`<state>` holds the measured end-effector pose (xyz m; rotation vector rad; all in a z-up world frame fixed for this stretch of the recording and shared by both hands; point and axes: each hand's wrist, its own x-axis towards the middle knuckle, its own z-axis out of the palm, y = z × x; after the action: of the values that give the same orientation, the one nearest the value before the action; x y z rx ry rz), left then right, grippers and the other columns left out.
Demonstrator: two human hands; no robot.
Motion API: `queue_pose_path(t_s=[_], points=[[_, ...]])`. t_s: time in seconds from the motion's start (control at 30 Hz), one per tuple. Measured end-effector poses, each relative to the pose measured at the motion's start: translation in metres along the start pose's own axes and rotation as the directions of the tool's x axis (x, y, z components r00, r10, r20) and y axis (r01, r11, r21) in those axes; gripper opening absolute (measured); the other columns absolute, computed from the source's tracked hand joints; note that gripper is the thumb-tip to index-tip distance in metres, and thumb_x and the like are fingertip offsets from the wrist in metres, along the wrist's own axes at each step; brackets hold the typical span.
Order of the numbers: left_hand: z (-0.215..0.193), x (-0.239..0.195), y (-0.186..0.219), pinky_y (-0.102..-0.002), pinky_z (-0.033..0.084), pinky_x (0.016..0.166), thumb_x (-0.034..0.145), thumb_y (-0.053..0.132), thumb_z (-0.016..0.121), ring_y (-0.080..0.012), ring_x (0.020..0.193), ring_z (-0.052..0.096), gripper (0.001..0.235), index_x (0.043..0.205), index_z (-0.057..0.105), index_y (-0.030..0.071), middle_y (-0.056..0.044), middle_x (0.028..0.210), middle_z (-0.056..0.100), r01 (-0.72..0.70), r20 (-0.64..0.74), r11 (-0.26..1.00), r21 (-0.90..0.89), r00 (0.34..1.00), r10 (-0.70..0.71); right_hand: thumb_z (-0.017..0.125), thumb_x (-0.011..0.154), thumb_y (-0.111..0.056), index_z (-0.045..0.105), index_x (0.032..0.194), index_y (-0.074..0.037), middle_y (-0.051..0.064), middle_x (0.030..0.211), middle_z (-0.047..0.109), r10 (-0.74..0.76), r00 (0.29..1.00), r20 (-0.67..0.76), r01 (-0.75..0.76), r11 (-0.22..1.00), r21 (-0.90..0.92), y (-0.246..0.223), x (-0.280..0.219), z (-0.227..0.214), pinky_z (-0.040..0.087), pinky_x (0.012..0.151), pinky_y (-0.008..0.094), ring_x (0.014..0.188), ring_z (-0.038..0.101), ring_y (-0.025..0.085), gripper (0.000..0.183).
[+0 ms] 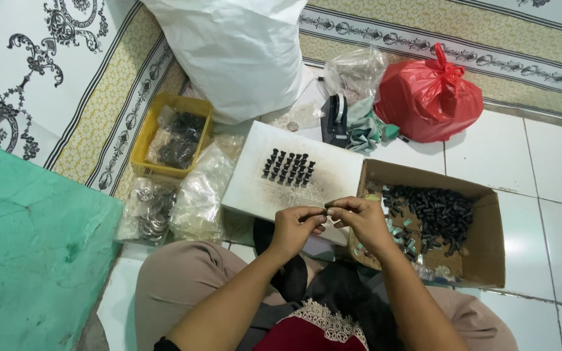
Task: The person sits on the floor and assembles small black plastic components with metal parts, picking them from a cardboard box and placing them on a white board. The person then places the assembled units into a clear plastic bag and seals it with a stapler.
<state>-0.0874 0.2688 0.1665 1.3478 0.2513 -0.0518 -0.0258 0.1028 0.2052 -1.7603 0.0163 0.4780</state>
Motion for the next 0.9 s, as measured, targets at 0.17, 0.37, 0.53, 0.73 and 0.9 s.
queue_pose_path(t_s=[0.17,0.37,0.53,0.73,0.9], points=[[-0.009,0.014,-0.011,-0.036,0.065,0.063,0.089,-0.002,0.074,-0.0314,0.074,0.077,0.025,0.112,0.072,-0.012,-0.032,0.088,0.074,0.020,-0.010,0.996,0.082,1.000,-0.019,0.084,0.080,-0.002,0.079,0.098,0.005,0.024,0.080,0.076,-0.014,1.000,0.020,0.017,0.987,-0.159,-0.003,0.016,0.008,0.065,0.069,0.042,0.074,0.073,0.027,0.020],[-0.007,0.032,-0.027,-0.032,0.062,0.060,0.086,0.009,0.081,-0.0286,0.076,0.077,0.028,0.112,0.076,-0.002,-0.023,0.086,0.076,-0.095,-0.075,0.956,0.276,0.990,0.120,0.084,0.082,-0.010,0.081,0.096,-0.001,0.019,0.078,0.077,-0.146,0.988,-0.059,0.117,0.932,-0.342,-0.003,0.067,0.002,0.061,0.072,0.042,0.073,0.074,0.026,0.016],[-0.001,0.040,-0.041,-0.027,0.060,0.058,0.089,0.013,0.081,-0.0252,0.073,0.075,0.023,0.108,0.078,0.001,-0.016,0.080,0.074,-0.256,-0.032,0.849,0.462,0.952,0.305,0.084,0.088,-0.012,0.080,0.098,-0.004,0.016,0.082,0.076,-0.324,0.934,-0.150,0.231,0.869,-0.437,0.002,0.119,0.008,0.060,0.069,0.035,0.079,0.074,0.027,0.014],[0.000,0.042,-0.048,-0.027,0.060,0.052,0.087,0.009,0.080,-0.0262,0.070,0.074,0.022,0.105,0.078,-0.003,-0.017,0.080,0.073,-0.292,-0.039,0.835,0.467,0.936,0.349,0.083,0.090,-0.010,0.080,0.101,-0.005,0.013,0.090,0.076,-0.457,0.881,-0.122,0.313,0.757,-0.574,0.017,0.158,0.017,0.062,0.070,0.035,0.084,0.075,0.028,0.013],[-0.001,0.041,-0.038,-0.028,0.059,0.051,0.087,0.008,0.078,-0.0275,0.071,0.074,0.021,0.105,0.077,-0.003,-0.019,0.080,0.072,-0.269,-0.031,0.848,0.457,0.948,0.318,0.081,0.091,-0.010,0.080,0.104,-0.007,0.011,0.095,0.075,-0.423,0.905,-0.034,0.297,0.690,-0.660,0.013,0.155,0.030,0.063,0.074,0.033,0.091,0.074,0.026,0.013]])
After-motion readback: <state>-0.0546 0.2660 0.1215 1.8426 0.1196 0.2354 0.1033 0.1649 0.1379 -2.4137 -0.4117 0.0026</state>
